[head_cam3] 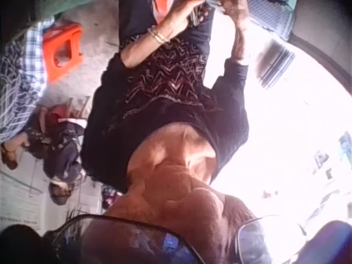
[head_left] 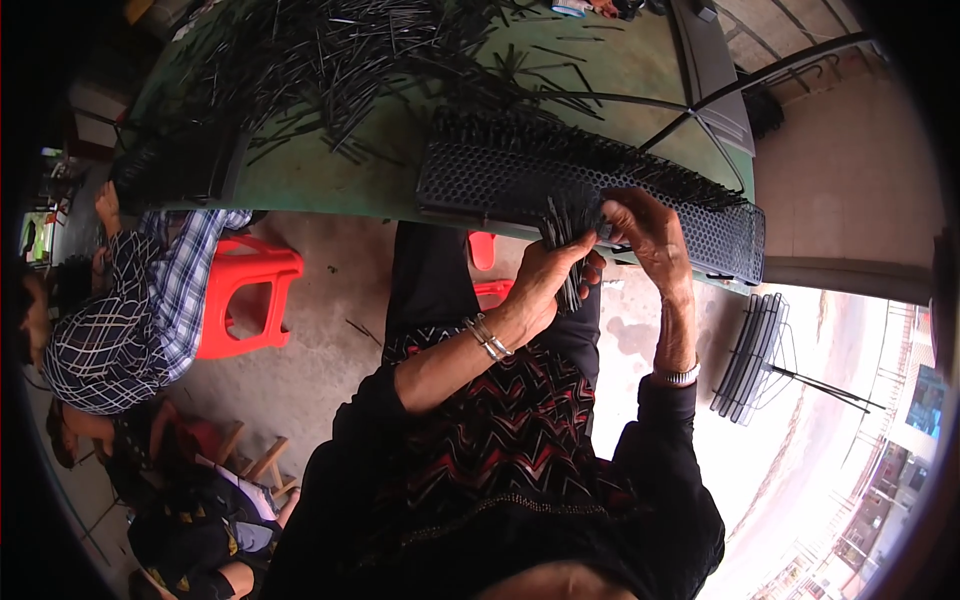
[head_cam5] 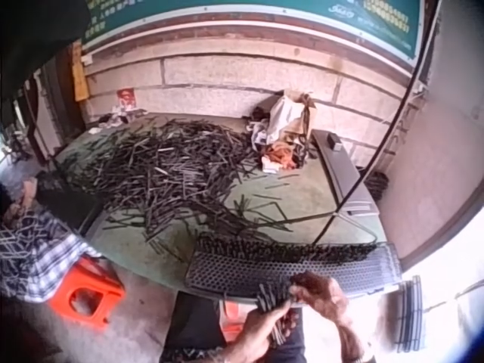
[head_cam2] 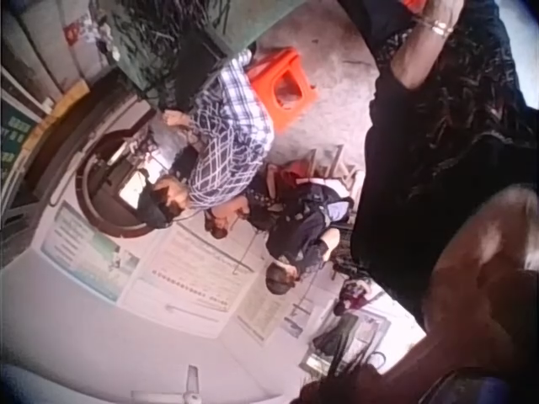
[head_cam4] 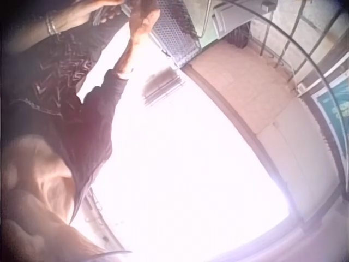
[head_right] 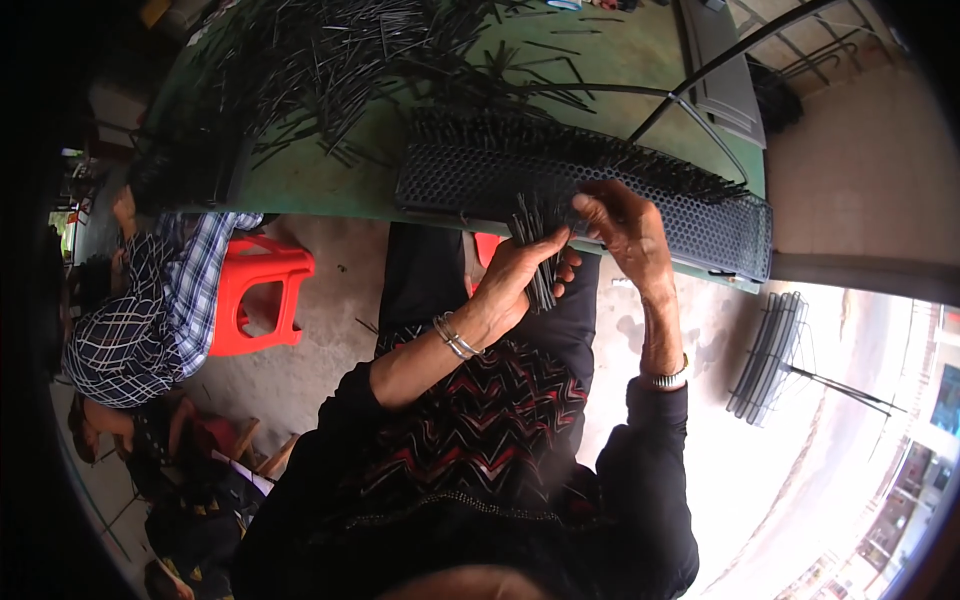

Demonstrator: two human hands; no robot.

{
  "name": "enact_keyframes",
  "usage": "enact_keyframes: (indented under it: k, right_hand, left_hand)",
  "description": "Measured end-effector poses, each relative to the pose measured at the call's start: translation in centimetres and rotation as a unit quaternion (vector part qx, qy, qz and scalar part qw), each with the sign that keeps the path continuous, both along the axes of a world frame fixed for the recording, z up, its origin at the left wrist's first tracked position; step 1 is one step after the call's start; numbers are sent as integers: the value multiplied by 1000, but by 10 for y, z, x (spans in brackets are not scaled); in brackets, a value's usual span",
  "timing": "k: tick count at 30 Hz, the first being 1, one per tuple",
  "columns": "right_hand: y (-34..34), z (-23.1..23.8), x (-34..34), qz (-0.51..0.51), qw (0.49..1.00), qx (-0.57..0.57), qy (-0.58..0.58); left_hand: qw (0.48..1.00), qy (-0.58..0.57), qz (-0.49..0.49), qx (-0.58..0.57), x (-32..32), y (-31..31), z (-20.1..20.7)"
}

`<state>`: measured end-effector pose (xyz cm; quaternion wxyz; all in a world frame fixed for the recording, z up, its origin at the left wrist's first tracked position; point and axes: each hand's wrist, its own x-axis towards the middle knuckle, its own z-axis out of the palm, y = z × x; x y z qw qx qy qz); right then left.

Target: Arranging thin black rods into a grid rack.

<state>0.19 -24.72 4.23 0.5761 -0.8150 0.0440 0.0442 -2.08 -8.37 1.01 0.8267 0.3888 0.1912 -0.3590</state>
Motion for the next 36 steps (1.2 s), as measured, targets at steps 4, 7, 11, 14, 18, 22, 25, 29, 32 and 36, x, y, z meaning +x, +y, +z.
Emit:
enact_keyframes:
  k: [4, 7, 11, 14, 18, 22, 25, 29, 32, 36]
  right_hand:
    - [-5, -8, -4, 8, 999, 45, 26]
    - [-7, -4, -5, 2, 999, 42, 34]
    - [-7, -4, -4, 14, 998, 54, 44]
    - [-8, 1, -6, -13, 995, 79, 68]
    - [-21, 12, -6, -153, 984, 21, -92]
    - [-29, -2, 7, -223, 945, -55, -233]
    - [-24, -6, 13, -239, 926, -157, -247]
    - [-28, -21, 17, -220, 922, -203, -246]
    - [-30, -16, 16, -201, 921, -226, -244]
    - [-37, -9, 16, -175, 924, -241, -240]
  left_hand:
    - [1000, -8, -20, 20, 0, -3, 4]
    - [999, -9, -24, 35, 0, -4, 2]
    - [998, -34, -31, 52, 0, 1, 2]
    - [998, -17, -33, 51, 1, -1, 3]
    - [999, 23, -21, 27, 4, -4, -1]
    - [996, 67, -15, -50, 1, -5, -4]
    - [997, 70, 2, -44, 0, -10, -7]
    - [995, 78, 21, -67, -2, -11, -16]
    - [995, 83, 36, -51, -2, -10, -12]
    - [997, 75, 25, -26, -3, -9, -12]
